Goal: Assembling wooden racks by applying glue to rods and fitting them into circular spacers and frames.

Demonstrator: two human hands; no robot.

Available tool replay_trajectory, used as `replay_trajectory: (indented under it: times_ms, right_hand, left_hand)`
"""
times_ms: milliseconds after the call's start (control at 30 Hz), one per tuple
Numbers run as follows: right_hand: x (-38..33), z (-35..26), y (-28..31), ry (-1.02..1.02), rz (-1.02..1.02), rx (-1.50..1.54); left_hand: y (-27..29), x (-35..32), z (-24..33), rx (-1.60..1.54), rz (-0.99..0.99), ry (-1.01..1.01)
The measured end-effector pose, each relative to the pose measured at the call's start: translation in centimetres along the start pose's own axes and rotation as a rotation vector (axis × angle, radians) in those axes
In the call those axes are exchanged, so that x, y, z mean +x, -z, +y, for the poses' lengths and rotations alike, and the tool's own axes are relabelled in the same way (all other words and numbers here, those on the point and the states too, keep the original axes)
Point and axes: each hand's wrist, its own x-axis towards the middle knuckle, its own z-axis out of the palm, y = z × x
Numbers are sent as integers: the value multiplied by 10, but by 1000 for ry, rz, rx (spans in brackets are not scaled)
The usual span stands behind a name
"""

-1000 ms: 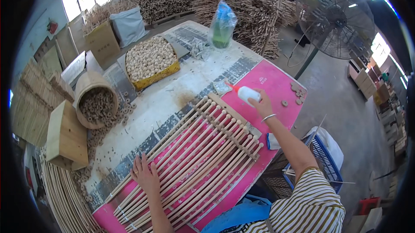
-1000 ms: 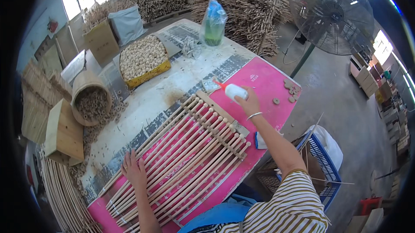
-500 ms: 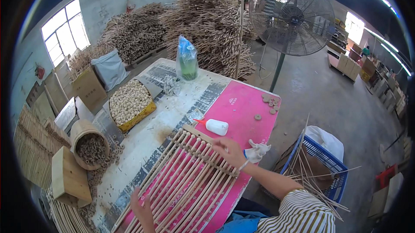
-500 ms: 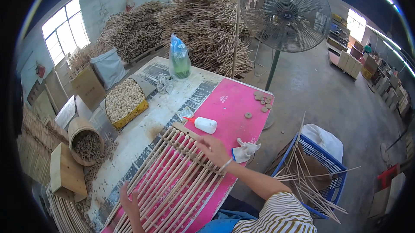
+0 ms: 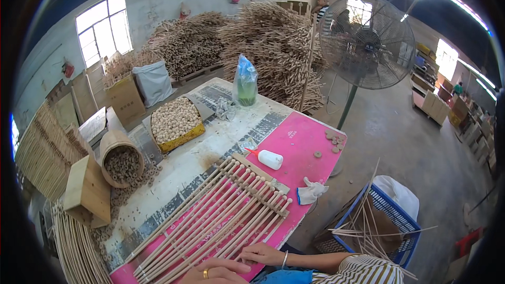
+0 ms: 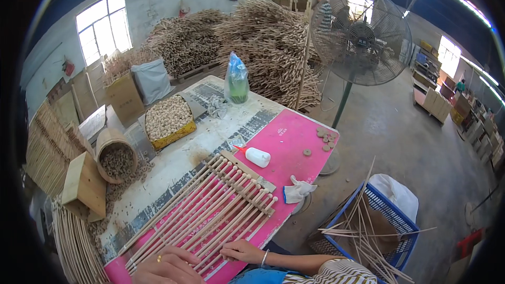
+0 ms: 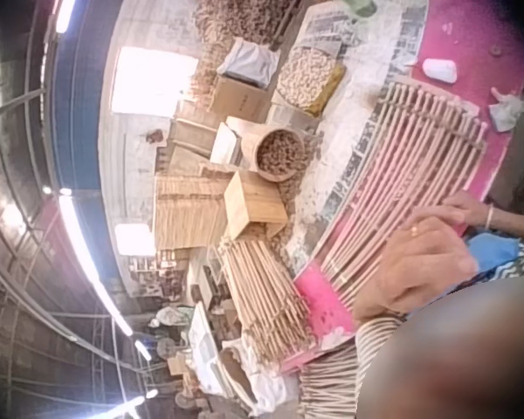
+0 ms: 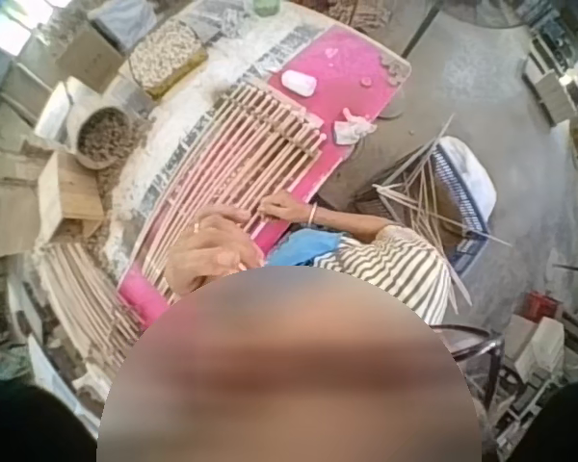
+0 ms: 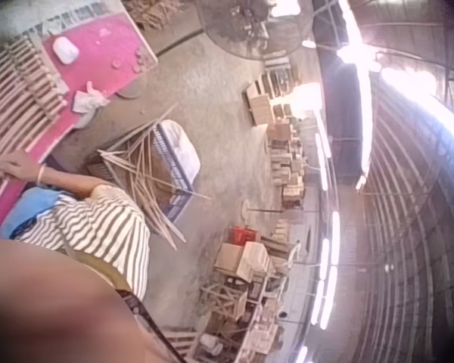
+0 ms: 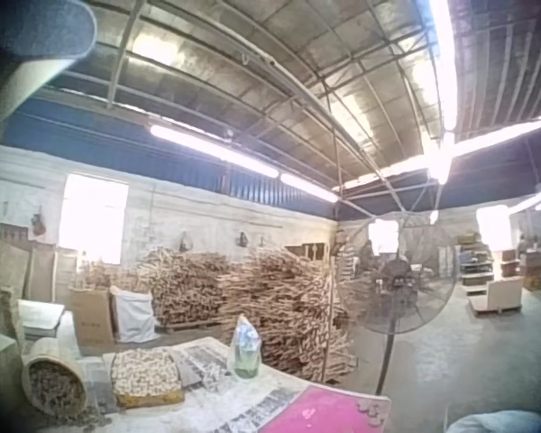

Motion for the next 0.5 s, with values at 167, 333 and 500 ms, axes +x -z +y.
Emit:
replay_trajectory:
  times_ms: [167, 333, 500]
  right_hand:
    - [-15, 22, -8, 21, 4, -89]
    - [-35, 7, 6, -229, 70, -67]
    - [-25, 3, -5, -243, 13, 64]
  left_hand:
    - [-10, 11, 17, -242, -40, -110]
    - [-46, -10, 21, -340, 178, -129]
    - [-17, -39, 22, -254, 116, -46]
